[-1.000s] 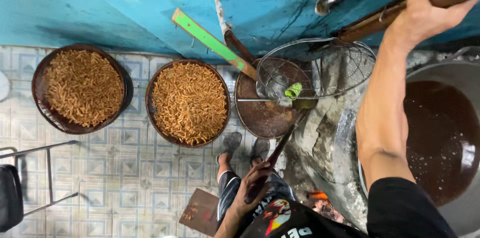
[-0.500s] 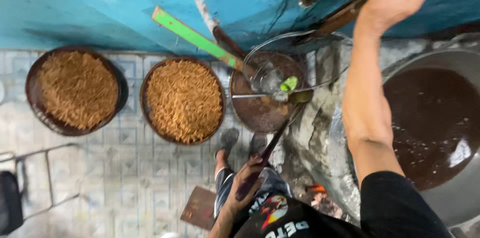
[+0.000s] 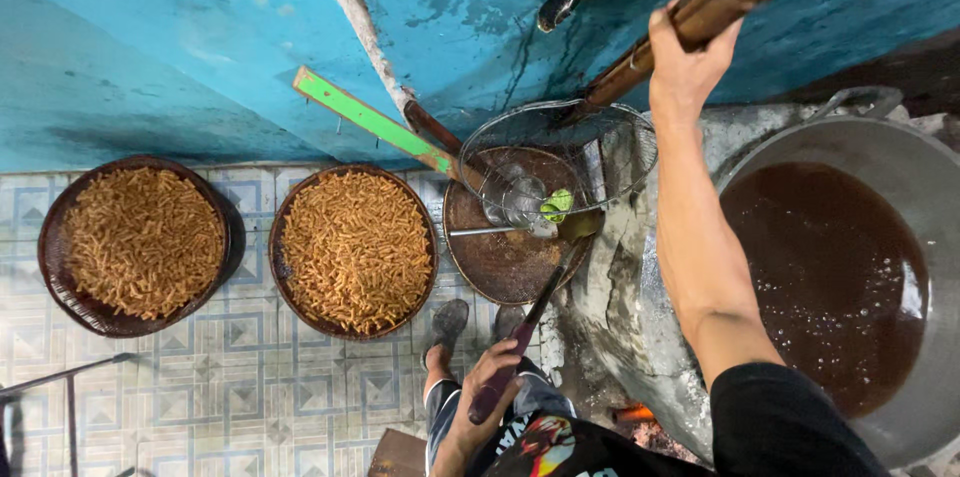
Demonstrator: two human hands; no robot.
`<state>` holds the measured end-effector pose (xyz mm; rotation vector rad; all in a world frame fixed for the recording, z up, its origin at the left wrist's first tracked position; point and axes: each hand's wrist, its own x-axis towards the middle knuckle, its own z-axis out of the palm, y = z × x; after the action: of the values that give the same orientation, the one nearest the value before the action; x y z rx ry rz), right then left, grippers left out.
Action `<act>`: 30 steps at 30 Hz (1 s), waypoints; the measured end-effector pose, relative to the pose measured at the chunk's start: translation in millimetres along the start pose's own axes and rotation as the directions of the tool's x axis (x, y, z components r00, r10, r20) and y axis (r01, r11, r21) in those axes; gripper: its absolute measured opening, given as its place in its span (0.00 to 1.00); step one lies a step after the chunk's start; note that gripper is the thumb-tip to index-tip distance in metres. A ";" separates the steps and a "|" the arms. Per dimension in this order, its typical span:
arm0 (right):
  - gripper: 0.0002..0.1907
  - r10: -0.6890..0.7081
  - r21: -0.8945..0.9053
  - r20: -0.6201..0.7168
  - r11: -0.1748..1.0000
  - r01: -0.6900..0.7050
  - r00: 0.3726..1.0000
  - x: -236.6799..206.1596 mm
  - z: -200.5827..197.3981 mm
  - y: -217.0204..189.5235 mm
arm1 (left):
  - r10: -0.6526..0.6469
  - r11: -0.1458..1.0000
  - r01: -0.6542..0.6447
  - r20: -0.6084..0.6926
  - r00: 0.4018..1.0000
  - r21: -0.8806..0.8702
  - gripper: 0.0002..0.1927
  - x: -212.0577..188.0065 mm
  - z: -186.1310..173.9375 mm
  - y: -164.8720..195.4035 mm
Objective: The person fries elongated dough snack pieces in a large wok of hot oil over a wood fire, stirring and lifting them with a long-handled skimmer and ladle, with finished fried pieces accumulating on bamboo trays. The person then scoops pale dough pieces from a pan of bubbling syrup onto a bamboo tray.
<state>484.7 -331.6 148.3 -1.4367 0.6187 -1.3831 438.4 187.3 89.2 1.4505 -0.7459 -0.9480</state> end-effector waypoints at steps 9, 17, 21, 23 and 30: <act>0.35 -0.040 0.001 0.008 0.999 0.040 0.999 -10.4 7.8 -5.2 | -0.015 1.000 0.015 0.015 1.000 -0.007 0.16 -3.3 -1.3 -0.2; 0.38 -0.051 0.110 0.061 0.993 0.044 0.997 -28.0 -17.7 -5.7 | -0.016 1.000 0.016 0.013 1.000 -0.014 0.16 0.5 -5.1 6.2; 0.19 0.277 -0.244 0.052 0.935 -0.257 0.960 -52.0 -17.4 27.6 | -0.021 0.999 0.021 0.011 1.000 -0.034 0.17 1.9 -9.9 10.0; 0.19 0.401 0.210 -0.006 0.896 -0.391 0.916 -60.3 6.4 59.3 | 0.100 0.975 -0.117 0.099 0.990 0.189 0.20 4.0 -13.1 8.1; 0.20 0.169 -0.058 0.149 0.985 -0.162 0.974 -81.9 1.6 76.0 | 0.013 0.995 -0.005 0.076 0.997 -0.097 0.18 -4.0 3.8 -13.4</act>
<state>489.4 -286.6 46.1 -1.4775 0.6571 -1.1236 432.1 190.4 76.5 1.3321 -0.7516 -1.0236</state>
